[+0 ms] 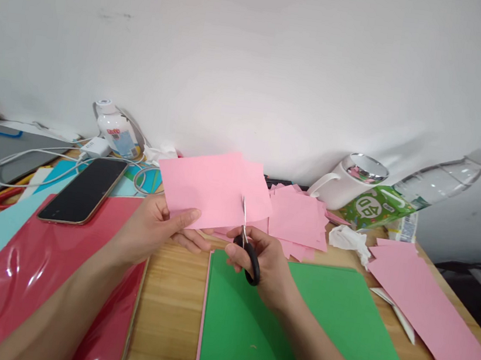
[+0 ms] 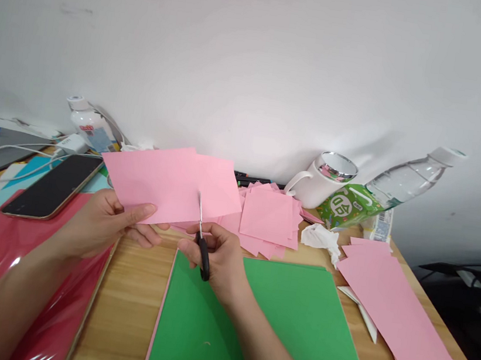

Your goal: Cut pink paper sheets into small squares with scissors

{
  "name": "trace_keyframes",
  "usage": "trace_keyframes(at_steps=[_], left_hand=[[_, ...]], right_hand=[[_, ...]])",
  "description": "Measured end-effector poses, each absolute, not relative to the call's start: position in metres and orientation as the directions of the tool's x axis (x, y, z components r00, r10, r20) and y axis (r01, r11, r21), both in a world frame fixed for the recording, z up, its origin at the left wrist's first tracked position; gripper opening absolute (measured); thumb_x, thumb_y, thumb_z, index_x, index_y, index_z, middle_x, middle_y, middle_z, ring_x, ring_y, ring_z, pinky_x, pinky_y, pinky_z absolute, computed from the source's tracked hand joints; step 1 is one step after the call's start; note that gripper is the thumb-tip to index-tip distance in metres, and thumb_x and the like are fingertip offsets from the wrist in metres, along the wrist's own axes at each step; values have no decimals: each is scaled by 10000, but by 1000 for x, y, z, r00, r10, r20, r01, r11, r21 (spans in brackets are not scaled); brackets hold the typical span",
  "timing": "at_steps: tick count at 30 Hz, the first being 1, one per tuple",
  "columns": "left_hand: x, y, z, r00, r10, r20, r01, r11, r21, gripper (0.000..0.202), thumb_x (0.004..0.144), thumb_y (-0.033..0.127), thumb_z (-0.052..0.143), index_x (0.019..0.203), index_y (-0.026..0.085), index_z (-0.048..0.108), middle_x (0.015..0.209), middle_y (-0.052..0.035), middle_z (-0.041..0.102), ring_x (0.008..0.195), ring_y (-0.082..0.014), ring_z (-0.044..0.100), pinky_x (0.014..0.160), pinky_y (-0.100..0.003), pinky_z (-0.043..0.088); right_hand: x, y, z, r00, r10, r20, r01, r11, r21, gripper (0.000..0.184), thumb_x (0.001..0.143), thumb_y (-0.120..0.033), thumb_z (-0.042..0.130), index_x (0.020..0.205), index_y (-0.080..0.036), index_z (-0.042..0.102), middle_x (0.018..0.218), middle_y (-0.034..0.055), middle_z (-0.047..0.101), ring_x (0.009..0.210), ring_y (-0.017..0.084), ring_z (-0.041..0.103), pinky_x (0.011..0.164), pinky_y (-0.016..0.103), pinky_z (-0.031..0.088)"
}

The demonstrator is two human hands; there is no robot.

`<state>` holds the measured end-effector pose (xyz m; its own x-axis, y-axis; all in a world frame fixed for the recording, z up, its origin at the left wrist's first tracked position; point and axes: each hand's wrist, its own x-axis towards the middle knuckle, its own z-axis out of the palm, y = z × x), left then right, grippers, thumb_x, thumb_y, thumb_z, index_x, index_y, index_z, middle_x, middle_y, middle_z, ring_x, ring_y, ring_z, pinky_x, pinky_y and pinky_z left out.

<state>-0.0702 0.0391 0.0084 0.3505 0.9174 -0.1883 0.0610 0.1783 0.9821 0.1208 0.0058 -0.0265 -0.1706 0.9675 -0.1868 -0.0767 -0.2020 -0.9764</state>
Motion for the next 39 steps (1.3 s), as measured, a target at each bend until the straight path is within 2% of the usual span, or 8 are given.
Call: trace_keyframes(at_steps=[5,11,24,30,39], left_hand=[[-69,38,9,363,914,-178,24,182,983,145,763,277,623,742,138,657,675,-53,734,535,-165,678,512,-235,560],[-66,37,11,438,875,-205,-10,233,972,157,764,265,623,720,119,660,572,-56,713,506,-165,674,493,-221,555],[-64,37,12,442,872,-210,-37,252,967,186,747,280,640,698,108,691,568,-67,711,492,-151,668,473,-192,544],[-65,38,12,433,877,-207,-51,253,966,165,739,271,651,698,115,687,559,-63,708,487,-156,667,472,-202,548],[-65,37,12,447,871,-203,-54,253,966,175,751,275,639,702,114,687,562,-60,709,490,-150,668,469,-190,545]], right_hand=[[120,6,-29,-186,969,-164,-157,-194,-968,356,592,-347,762,815,-163,555,591,-43,519,515,80,455,477,199,334],[121,8,-31,-162,978,-132,-211,-165,-963,348,543,-269,795,762,-152,550,678,-20,550,591,86,464,540,199,376],[120,7,-30,-135,984,-119,-219,-147,-965,313,573,-270,774,776,-152,567,669,-23,532,608,92,449,528,202,360],[120,6,-32,-147,981,-124,-220,-155,-963,306,608,-315,756,760,-145,552,612,-42,492,553,68,409,494,190,316],[120,5,-34,-136,985,-110,-191,-135,-972,305,631,-349,741,722,-155,524,590,-33,526,544,74,419,494,199,307]])
